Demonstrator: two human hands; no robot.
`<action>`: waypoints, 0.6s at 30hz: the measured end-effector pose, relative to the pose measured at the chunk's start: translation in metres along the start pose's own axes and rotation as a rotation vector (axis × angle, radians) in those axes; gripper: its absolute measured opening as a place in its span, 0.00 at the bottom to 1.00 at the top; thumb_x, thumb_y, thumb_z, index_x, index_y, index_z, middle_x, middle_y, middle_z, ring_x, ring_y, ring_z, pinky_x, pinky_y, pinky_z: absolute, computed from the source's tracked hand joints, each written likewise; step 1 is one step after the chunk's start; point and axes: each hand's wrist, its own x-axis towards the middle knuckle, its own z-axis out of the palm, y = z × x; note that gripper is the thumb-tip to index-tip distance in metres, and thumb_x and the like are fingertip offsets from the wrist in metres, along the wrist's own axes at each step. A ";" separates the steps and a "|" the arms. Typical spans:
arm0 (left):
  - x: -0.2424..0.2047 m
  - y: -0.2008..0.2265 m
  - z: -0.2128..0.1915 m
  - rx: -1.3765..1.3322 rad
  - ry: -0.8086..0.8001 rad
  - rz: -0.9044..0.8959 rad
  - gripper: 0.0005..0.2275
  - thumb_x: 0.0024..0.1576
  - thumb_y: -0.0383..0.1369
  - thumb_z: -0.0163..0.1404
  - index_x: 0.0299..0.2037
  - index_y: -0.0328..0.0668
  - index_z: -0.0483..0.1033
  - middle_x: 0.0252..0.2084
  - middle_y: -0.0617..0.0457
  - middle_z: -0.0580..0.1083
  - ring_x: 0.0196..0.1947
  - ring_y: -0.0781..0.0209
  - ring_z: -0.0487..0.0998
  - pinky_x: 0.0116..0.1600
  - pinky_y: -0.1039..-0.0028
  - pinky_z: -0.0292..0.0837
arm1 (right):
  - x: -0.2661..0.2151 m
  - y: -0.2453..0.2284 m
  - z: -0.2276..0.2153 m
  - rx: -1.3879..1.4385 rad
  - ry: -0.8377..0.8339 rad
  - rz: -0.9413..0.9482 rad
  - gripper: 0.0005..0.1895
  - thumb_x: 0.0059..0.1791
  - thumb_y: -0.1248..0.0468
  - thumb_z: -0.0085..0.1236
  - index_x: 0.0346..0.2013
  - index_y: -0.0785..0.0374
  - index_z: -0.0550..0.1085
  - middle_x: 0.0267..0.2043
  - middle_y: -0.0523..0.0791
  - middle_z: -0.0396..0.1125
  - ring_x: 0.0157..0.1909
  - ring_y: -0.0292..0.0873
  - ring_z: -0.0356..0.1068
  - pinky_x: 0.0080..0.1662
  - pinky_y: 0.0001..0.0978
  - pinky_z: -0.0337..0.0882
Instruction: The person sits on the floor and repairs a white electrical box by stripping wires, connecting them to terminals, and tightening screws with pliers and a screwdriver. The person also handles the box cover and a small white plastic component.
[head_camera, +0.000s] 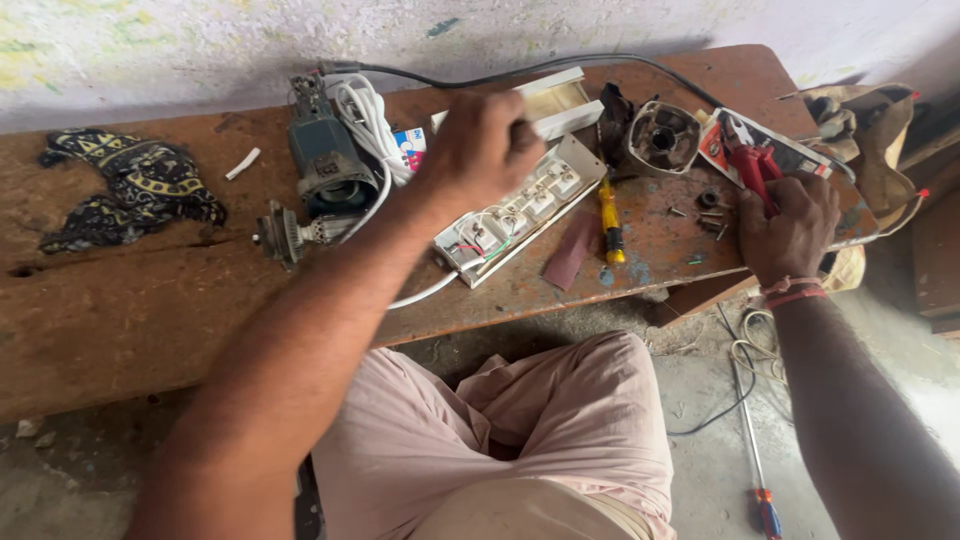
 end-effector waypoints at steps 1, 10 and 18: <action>-0.006 -0.003 -0.007 0.013 -0.045 -0.032 0.10 0.58 0.26 0.49 0.23 0.44 0.67 0.18 0.54 0.70 0.17 0.65 0.72 0.21 0.68 0.68 | -0.002 0.001 -0.001 -0.003 -0.001 0.001 0.07 0.53 0.63 0.66 0.41 0.62 0.78 0.52 0.50 0.69 0.57 0.56 0.66 0.63 0.51 0.64; -0.020 0.014 0.013 -0.089 0.071 0.198 0.07 0.58 0.22 0.54 0.29 0.38 0.70 0.28 0.50 0.72 0.29 0.62 0.75 0.33 0.73 0.75 | -0.001 -0.002 -0.002 0.011 -0.009 0.013 0.07 0.49 0.64 0.61 0.39 0.64 0.76 0.53 0.50 0.69 0.58 0.55 0.66 0.62 0.47 0.64; -0.026 0.003 -0.032 0.181 -0.420 -0.222 0.06 0.56 0.23 0.52 0.27 0.41 0.77 0.32 0.48 0.80 0.33 0.59 0.83 0.40 0.68 0.80 | 0.004 -0.014 -0.007 0.045 -0.023 0.059 0.08 0.54 0.62 0.66 0.39 0.64 0.77 0.52 0.50 0.70 0.58 0.55 0.66 0.63 0.49 0.64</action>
